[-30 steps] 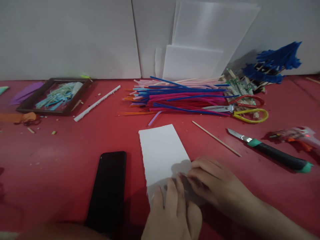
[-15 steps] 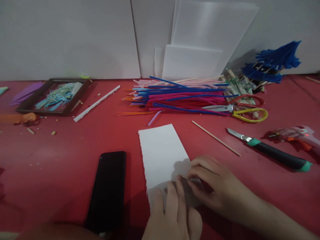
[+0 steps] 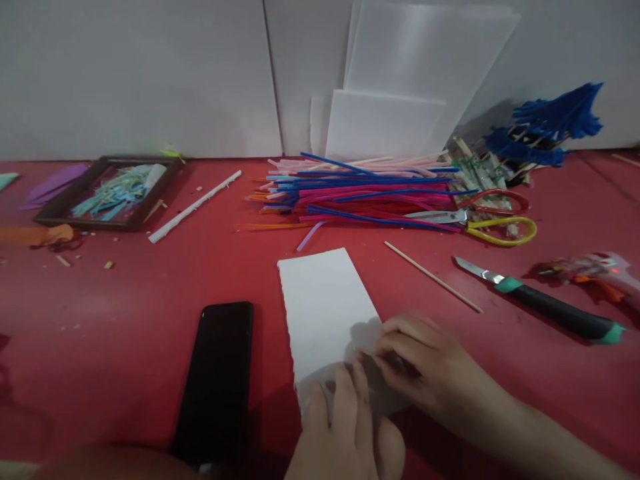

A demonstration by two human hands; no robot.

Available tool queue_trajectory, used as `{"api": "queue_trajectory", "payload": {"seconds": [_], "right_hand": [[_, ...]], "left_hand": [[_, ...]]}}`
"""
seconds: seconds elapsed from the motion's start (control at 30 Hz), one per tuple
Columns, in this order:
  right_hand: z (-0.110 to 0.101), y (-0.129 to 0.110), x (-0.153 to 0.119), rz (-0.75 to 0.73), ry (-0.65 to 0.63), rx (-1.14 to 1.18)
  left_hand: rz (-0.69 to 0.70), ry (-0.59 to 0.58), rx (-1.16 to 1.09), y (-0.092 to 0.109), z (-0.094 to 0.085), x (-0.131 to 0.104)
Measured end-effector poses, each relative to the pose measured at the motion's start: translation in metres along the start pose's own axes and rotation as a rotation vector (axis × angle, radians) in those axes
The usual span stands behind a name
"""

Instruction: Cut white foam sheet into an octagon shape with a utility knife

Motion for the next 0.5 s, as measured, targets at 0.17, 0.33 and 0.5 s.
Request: {"api": "queue_trajectory", "payload": {"seconds": [0.17,0.33,0.5], "right_hand": [[0.0002,-0.0005,0.0002,0.000,-0.009,-0.003],[-0.0002,-0.0009,0.0000,0.004,-0.011,0.000],[0.0001,-0.0019,-0.0001,0.006,0.007,-0.011]], "left_hand": [[0.000,0.006,0.002,0.0005,0.0002,0.0002],[-0.007,0.000,-0.020,0.0013,0.0006,-0.0001],[-0.005,-0.043,-0.034,0.0013,-0.0005,0.0001]]}}
Point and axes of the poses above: each hand's wrist, its own x-axis towards the middle knuckle, its own z-axis out of the palm, y = z × x, the point moved 1 cm from there along x, towards the middle knuckle, and after that the axes turned 12 degrees about -x, right-handed, at the moved point
